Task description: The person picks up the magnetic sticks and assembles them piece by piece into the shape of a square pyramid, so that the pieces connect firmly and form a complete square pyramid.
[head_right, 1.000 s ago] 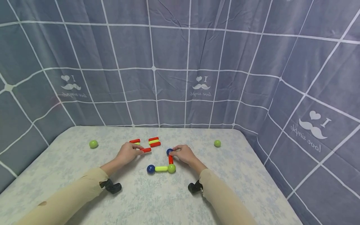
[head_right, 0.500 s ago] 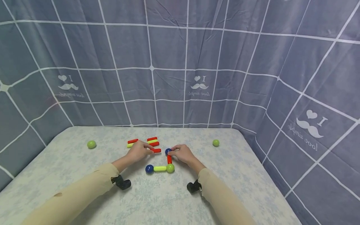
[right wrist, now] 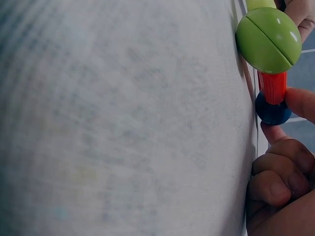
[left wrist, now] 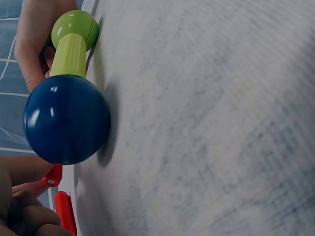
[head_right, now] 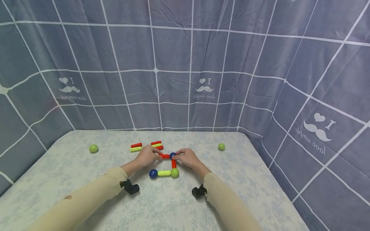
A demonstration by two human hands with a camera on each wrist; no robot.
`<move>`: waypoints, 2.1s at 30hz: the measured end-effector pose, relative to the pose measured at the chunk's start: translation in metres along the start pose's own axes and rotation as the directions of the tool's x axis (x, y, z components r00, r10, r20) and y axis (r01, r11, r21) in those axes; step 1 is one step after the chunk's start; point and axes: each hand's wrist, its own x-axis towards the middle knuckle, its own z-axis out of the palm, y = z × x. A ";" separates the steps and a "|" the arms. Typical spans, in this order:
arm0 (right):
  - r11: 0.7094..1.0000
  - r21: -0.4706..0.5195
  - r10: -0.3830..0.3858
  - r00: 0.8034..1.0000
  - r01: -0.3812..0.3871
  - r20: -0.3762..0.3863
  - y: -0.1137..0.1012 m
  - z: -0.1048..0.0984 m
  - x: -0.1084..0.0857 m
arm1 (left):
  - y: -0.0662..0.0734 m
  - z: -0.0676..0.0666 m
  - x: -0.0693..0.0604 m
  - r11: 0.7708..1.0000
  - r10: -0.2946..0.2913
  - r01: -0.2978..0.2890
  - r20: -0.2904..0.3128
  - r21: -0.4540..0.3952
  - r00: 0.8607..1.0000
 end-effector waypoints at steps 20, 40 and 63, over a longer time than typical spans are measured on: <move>0.999 0.017 -0.033 0.999 0.033 0.008 0.002 0.000 -0.001 | -0.023 -0.014 -0.012 0.996 -0.025 0.014 -0.116 -0.090 0.993; 0.999 0.035 -0.034 0.999 0.033 0.028 0.000 -0.001 -0.003 | -0.072 -0.074 -0.045 0.991 -0.036 -0.011 -0.337 -0.135 0.941; 0.999 0.014 -0.047 0.998 0.046 0.045 0.003 -0.002 0.000 | -0.116 -0.115 -0.062 0.974 -0.214 0.156 -0.438 -0.166 0.873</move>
